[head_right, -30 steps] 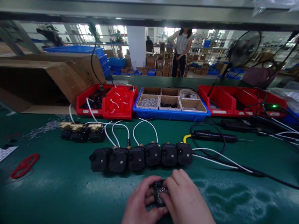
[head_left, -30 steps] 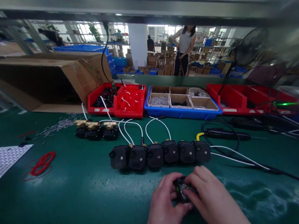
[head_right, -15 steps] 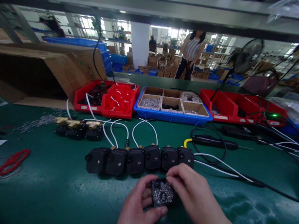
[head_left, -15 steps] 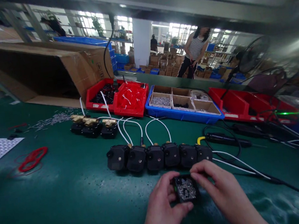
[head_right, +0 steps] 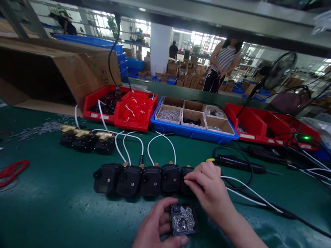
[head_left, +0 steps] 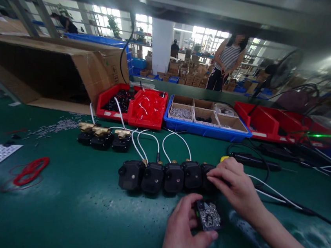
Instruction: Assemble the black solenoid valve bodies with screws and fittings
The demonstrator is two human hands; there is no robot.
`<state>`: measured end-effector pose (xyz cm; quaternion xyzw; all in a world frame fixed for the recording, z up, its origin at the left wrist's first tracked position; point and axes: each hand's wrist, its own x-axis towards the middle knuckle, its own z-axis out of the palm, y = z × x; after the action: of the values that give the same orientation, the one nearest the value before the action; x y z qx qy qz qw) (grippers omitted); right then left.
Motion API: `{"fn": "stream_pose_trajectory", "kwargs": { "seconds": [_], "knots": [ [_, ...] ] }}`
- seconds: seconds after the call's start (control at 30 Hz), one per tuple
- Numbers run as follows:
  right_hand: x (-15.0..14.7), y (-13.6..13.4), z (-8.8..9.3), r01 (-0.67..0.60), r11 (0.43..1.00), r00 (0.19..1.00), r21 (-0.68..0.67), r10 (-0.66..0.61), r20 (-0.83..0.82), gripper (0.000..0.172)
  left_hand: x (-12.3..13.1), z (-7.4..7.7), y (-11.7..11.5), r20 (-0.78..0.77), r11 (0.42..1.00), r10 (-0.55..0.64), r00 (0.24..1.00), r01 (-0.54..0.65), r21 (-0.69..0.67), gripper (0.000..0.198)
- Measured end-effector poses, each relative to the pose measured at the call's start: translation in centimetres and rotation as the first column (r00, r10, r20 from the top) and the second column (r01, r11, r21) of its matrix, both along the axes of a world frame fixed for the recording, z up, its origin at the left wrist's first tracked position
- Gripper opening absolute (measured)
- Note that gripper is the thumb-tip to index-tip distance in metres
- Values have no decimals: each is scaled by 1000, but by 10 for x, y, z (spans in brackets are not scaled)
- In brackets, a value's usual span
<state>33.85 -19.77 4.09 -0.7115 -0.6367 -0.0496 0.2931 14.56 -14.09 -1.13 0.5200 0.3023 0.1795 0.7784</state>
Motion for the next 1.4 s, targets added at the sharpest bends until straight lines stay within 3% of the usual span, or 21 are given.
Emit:
{"fn": "stream_pose_trajectory", "kwargs": {
  "seconds": [0.4,0.67,1.0,1.23,1.4],
  "knots": [
    [-2,6,2,157,986,985,-53,-160,-69,13,-1,-1,-1,-17,1000,-9,1000,10,27,67],
    [-8,3,5,139,990,990,-20,-139,33,5,-1,-1,-1,-12,1000,-8,1000,9,15,67],
    [-8,0,5,82,996,970,-20,-75,230,13,-2,-2,0,-2,999,-14,1000,14,51,66],
    [-11,8,9,185,973,982,-141,-177,65,8,-1,-3,1,-10,998,-22,1000,22,58,67],
    [-7,13,7,272,957,961,-103,-275,-15,5,-2,-4,2,-24,997,-47,999,48,55,68]
  ]
}}
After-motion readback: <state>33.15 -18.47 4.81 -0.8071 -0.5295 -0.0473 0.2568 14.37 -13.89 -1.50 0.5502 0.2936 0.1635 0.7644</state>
